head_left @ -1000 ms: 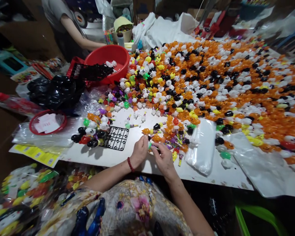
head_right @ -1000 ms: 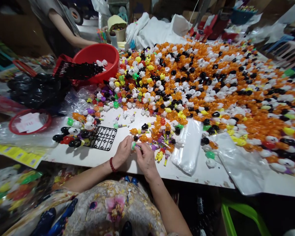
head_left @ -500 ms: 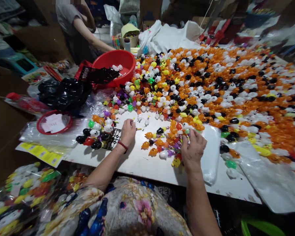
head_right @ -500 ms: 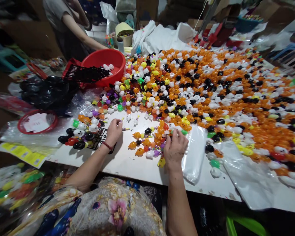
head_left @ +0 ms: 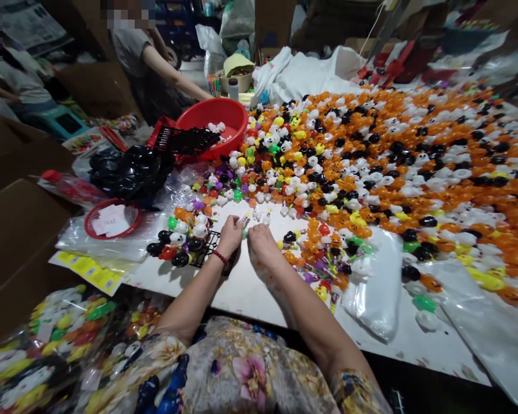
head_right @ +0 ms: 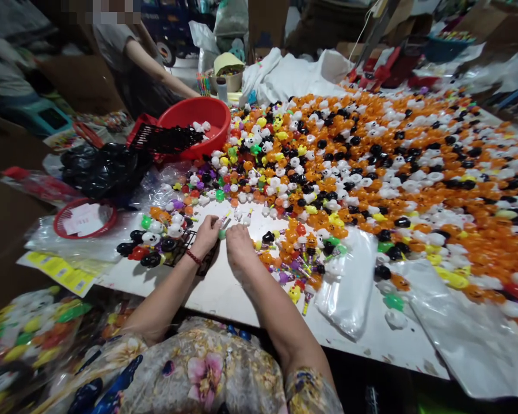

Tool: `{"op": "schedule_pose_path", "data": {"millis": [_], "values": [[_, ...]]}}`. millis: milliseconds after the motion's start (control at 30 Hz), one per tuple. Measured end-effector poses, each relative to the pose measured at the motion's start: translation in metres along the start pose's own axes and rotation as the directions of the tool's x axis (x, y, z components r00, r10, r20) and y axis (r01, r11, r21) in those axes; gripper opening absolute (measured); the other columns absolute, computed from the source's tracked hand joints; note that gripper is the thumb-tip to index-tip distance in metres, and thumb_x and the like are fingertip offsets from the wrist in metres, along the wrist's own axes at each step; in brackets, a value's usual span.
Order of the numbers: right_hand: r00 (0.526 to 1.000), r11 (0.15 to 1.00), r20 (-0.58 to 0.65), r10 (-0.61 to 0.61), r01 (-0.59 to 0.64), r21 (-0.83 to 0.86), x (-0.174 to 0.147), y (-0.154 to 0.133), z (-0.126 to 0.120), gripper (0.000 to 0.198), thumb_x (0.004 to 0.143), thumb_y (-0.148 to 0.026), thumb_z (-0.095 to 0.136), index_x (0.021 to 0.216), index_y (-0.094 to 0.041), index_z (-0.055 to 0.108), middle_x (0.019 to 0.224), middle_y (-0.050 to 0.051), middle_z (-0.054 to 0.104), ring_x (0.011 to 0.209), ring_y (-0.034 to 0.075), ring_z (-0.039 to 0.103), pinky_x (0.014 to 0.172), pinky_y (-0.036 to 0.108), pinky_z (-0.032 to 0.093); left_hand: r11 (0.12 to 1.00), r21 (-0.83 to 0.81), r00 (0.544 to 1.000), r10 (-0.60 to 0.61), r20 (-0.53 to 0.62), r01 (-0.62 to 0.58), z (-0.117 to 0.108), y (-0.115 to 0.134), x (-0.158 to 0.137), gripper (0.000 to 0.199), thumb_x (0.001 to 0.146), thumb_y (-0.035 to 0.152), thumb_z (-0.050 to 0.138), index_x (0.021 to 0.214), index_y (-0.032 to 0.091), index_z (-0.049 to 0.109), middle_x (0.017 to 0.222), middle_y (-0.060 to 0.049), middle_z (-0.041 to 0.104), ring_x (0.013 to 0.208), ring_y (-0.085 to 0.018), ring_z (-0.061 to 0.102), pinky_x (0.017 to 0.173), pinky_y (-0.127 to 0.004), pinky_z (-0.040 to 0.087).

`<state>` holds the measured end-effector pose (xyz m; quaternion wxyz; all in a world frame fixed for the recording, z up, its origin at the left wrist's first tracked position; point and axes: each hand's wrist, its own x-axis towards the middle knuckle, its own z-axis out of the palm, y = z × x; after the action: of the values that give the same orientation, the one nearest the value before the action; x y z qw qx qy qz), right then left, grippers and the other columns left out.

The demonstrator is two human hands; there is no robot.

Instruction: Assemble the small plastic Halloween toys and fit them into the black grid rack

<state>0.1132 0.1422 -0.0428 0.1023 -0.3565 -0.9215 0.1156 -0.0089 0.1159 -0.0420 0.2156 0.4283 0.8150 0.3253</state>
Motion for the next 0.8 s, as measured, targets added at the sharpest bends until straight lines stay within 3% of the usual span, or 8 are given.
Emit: {"op": "schedule_pose_path", "data": {"millis": [133,200,300,367,500,600,700,800], "values": [[0.992,0.996,-0.112,0.061,-0.053,0.073,-0.013,0.003,0.0,0.032,0.081,0.003,0.04,0.097,-0.015,0.06,0.102,0.015,0.061,0.093,0.026,0.053,0.084,0.038,0.046,0.998,-0.064,1.0,-0.001,-0.03,-0.001,-0.008,0.002,-0.006,0.015,0.089,0.024,0.046,0.095,0.017,0.058,0.094,-0.008,0.067,0.089,-0.02,0.062,0.083,-0.032,0.048],[0.979,0.984,-0.182,0.095,-0.064,0.168,-0.022,0.004,-0.001,0.036,0.079,0.003,0.039,0.103,-0.014,0.059,0.108,0.016,0.059,0.095,0.025,0.054,0.085,0.037,0.048,0.984,-0.175,0.996,0.048,0.075,-0.035,-0.009,0.006,-0.01,0.01,0.086,0.025,0.049,0.082,0.019,0.057,0.08,-0.002,0.064,0.08,-0.018,0.06,0.077,-0.03,0.047],[0.969,0.949,-0.217,0.116,-0.044,0.311,-0.035,0.01,-0.004,0.044,0.075,-0.001,0.042,0.115,-0.014,0.056,0.119,0.017,0.057,0.103,0.025,0.055,0.09,0.037,0.048,0.939,-0.341,0.944,0.145,0.296,-0.038,-0.002,0.015,-0.016,0.017,0.083,0.027,0.05,0.067,0.02,0.052,0.065,0.002,0.056,0.068,-0.015,0.054,0.067,-0.026,0.045],[0.969,0.917,-0.181,0.166,-0.084,0.389,-0.043,0.016,-0.008,0.044,0.074,-0.005,0.044,0.114,-0.016,0.058,0.111,0.013,0.062,0.099,0.024,0.057,0.087,0.037,0.049,0.935,-0.353,0.927,0.157,0.34,-0.029,0.006,0.023,-0.017,0.021,0.084,0.025,0.048,0.064,0.02,0.052,0.062,0.002,0.053,0.065,-0.015,0.053,0.064,-0.026,0.044],[0.94,0.861,-0.123,0.319,-0.233,0.452,-0.059,0.027,-0.019,0.026,0.082,-0.016,0.044,0.098,-0.02,0.065,0.081,0.005,0.066,0.075,0.021,0.059,0.067,0.03,0.046,0.956,-0.288,0.977,0.115,0.181,-0.059,0.02,0.037,-0.003,0.011,0.086,0.023,0.048,0.085,0.02,0.059,0.081,-0.003,0.058,0.085,-0.02,0.056,0.082,-0.032,0.045],[0.894,0.765,-0.111,0.435,-0.302,0.569,-0.07,0.027,-0.026,0.024,0.088,-0.035,0.049,0.087,-0.021,0.069,0.072,0.003,0.066,0.068,0.019,0.059,0.061,0.027,0.043,0.969,-0.221,0.99,0.13,0.061,-0.114,0.027,0.044,0.015,0.026,0.081,0.022,0.059,0.106,0.019,0.06,0.105,-0.01,0.057,0.111,-0.026,0.052,0.103,-0.039,0.037],[0.857,0.698,-0.159,0.49,-0.276,0.661,-0.079,0.026,-0.032,0.034,0.087,-0.048,0.052,0.081,-0.021,0.073,0.071,0.004,0.067,0.073,0.022,0.061,0.067,0.03,0.046,0.969,-0.224,0.99,0.12,0.069,-0.101,0.033,0.045,0.028,0.025,0.077,0.017,0.062,0.101,0.018,0.062,0.106,-0.012,0.056,0.118,-0.031,0.048,0.109,-0.043,0.031],[0.822,0.656,-0.21,0.529,-0.238,0.716,-0.088,0.029,-0.037,0.034,0.082,-0.049,0.056,0.085,-0.022,0.076,0.082,0.008,0.071,0.086,0.026,0.063,0.079,0.037,0.05,0.956,-0.29,0.994,0.076,0.084,-0.049,0.037,0.043,0.031,0.022,0.074,0.011,0.058,0.094,0.019,0.062,0.1,-0.011,0.058,0.116,-0.03,0.05,0.105,-0.04,0.037]]}}
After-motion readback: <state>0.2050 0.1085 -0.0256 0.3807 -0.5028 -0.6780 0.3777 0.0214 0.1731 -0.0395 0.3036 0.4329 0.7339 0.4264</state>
